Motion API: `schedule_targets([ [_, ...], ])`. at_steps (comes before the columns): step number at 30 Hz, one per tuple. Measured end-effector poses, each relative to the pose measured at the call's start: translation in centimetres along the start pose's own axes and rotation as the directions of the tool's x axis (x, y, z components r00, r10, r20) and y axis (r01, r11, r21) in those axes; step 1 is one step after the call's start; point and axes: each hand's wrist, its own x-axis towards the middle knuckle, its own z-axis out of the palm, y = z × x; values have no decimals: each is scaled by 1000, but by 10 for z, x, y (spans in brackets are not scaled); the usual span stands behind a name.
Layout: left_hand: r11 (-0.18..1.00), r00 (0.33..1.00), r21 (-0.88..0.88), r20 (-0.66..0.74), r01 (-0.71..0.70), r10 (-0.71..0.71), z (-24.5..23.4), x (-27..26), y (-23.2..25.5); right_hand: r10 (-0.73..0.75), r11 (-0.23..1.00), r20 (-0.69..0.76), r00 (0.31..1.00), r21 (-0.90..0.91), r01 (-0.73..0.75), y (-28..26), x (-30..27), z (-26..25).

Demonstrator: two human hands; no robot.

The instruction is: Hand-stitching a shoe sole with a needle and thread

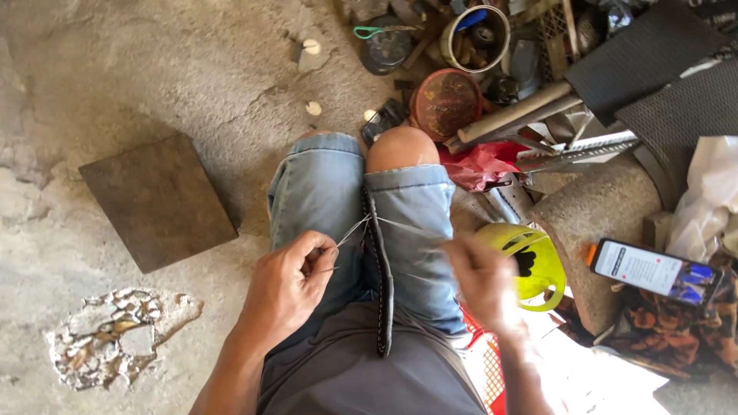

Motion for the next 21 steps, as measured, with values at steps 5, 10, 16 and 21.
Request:
schedule_targets([
  [5,980,991,155,-25,-126,132,-1,10,-7,59,924,-482,874,-305,-230,44,5,-45],
  [10,930,923,258,-213,-263,321,6,21,22,-495,791,-318,809,-550,267,-15,17,-11],
  [16,973,966,97,-135,-208,220,42,29,14,-682,620,-96,725,-602,503,-69,40,37],
  [21,971,953,152,-215,-183,213,58,26,1,-644,720,-112,757,-424,550,-77,31,27],
])
